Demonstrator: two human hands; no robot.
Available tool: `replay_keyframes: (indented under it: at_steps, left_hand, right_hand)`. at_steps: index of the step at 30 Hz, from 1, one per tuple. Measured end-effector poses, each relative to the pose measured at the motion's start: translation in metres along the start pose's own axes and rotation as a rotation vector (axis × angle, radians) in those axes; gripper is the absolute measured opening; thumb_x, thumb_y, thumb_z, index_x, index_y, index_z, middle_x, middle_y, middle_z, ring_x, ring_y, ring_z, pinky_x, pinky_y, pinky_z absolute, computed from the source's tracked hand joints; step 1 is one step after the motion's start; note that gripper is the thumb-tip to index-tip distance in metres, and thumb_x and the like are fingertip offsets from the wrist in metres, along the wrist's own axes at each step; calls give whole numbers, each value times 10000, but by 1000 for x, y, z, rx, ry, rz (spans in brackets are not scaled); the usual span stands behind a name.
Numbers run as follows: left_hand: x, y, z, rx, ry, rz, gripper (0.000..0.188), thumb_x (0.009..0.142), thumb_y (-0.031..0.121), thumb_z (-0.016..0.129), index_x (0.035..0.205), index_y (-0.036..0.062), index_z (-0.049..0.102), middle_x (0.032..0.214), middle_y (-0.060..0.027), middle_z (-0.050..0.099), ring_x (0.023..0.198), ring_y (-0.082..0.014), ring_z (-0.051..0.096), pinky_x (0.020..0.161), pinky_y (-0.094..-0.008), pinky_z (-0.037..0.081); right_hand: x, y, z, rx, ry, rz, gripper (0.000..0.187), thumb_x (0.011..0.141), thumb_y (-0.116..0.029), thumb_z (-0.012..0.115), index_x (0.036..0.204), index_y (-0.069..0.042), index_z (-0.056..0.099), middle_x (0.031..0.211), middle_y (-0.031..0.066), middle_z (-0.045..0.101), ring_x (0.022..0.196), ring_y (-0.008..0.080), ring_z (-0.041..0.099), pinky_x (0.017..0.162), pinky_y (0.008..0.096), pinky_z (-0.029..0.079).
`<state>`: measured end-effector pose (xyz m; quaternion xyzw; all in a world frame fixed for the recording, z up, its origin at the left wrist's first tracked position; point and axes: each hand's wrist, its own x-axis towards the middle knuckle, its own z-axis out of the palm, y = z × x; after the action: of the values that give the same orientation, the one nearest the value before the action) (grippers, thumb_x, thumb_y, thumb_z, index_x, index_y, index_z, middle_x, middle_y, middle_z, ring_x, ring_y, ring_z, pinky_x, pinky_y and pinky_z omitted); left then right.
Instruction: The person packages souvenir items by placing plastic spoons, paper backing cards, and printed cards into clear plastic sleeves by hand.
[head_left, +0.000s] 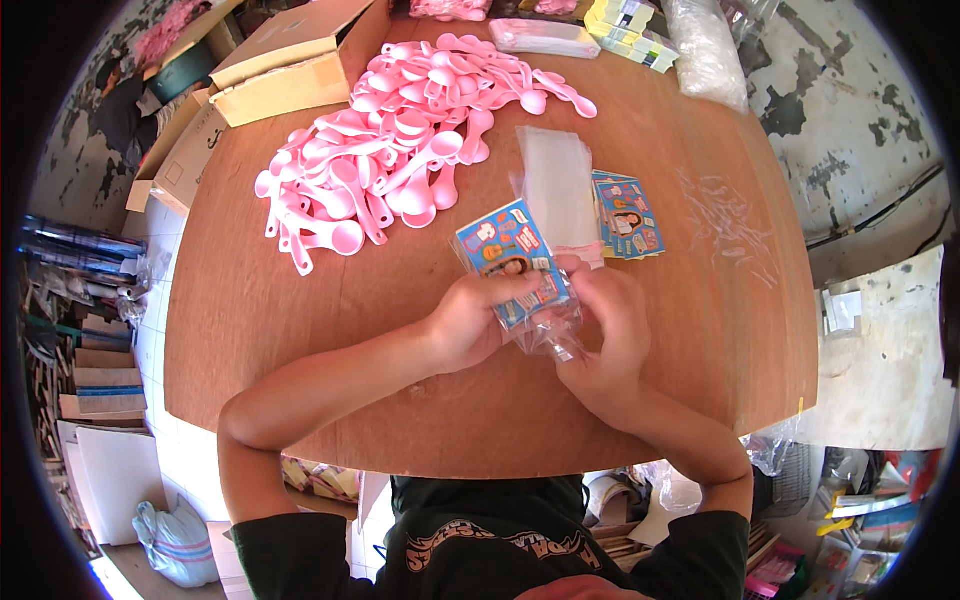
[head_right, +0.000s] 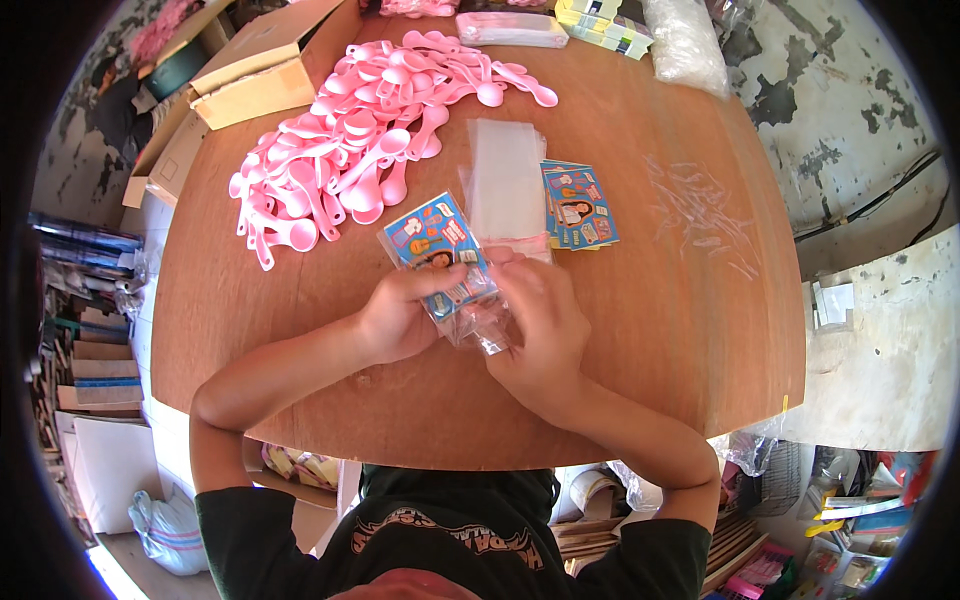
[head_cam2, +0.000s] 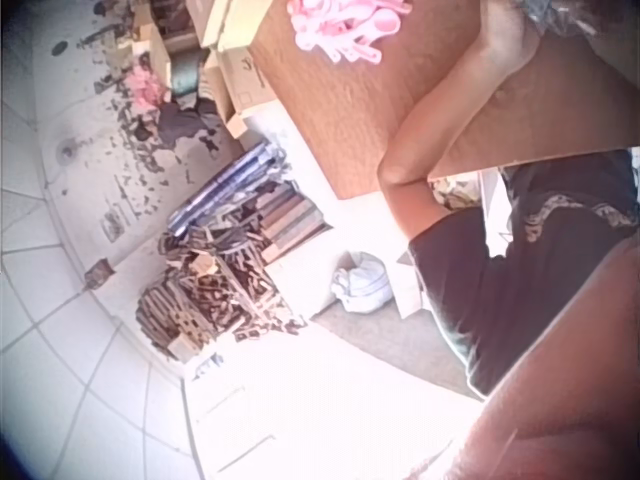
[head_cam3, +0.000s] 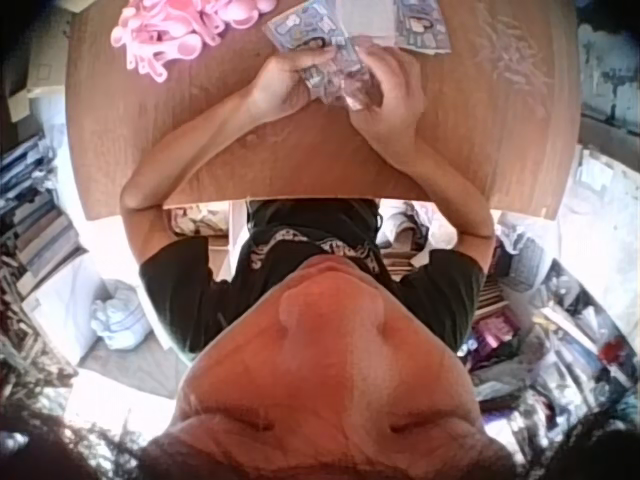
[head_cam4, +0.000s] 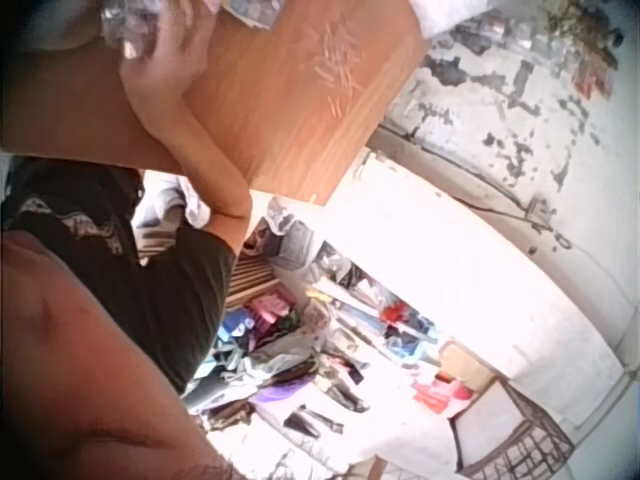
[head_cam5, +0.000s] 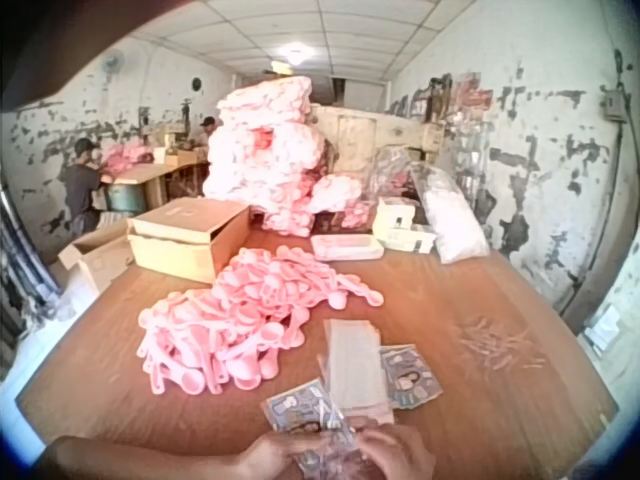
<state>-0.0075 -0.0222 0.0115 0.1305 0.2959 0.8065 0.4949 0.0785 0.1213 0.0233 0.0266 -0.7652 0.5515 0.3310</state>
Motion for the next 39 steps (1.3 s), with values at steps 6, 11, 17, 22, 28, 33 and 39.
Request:
replay_keyframes:
  at_steps: [6, 11, 17, 22, 28, 33, 39]
  left_hand:
    - [5, 23, -20, -179, 164, 74, 521, 916, 211, 534, 1381, 0, 430, 1297, -232, 568, 1214, -352, 564, 1088, -519, 415]
    - [9, 31, -36, -159, 233, 134, 459, 944, 293, 524, 1306, 13, 492, 1076, -172, 661, 1020, -319, 662, 983, -504, 504]
    - [16, 32, -35, -64, 174, 133, 587, 955, 558, 497, 1218, 35, 532, 996, -139, 672, 957, -289, 682, 922, -491, 536]
    - [18, 28, -35, -68, 182, 117, 631, 924, 613, 515, 1187, 41, 540, 994, -146, 675, 957, -286, 683, 921, -504, 538]
    - [16, 27, -44, -123, 156, 100, 644, 914, 639, 507, 1163, 47, 556, 1014, -150, 675, 974, -295, 678, 932, -500, 529]
    - [18, 33, -39, -132, 148, 96, 720, 874, 711, 501, 1145, 46, 557, 1019, -156, 664, 981, -305, 672, 954, -492, 518]
    - [9, 38, -42, -131, 226, 119, 746, 856, 740, 495, 1121, 46, 562, 999, -147, 667, 966, -298, 677, 939, -488, 528]
  right_hand:
    - [1, -11, -15, -590, -266, -1060, 224, 694, -120, 770, 907, -150, 706, 891, 19, 622, 860, 217, 603, 674, 339, 526]
    - [44, -22, -17, -533, -293, -816, 150, 777, -102, 724, 925, -112, 704, 853, 36, 665, 736, 227, 637, 669, 347, 541]
    - [215, 45, 17, -890, -337, -436, 198, 839, -167, 690, 1028, -115, 714, 918, 89, 731, 793, 263, 707, 693, 373, 551]
    - [292, 122, 22, -1049, -606, -89, 186, 795, -160, 730, 973, -107, 724, 954, 119, 729, 866, 287, 701, 771, 412, 545]
    - [295, 157, 30, -1199, -701, -206, 206, 834, -145, 653, 1034, -138, 700, 972, 98, 733, 882, 293, 701, 774, 422, 549]
    - [273, 93, 14, -1083, -531, -254, 629, 813, -41, 627, 1391, -198, 438, 916, 139, 708, 814, 282, 700, 704, 397, 551]
    - [177, 2, -9, -376, -431, -182, 599, 813, 30, 617, 1370, -131, 468, 855, 105, 667, 812, 180, 701, 696, 295, 557]
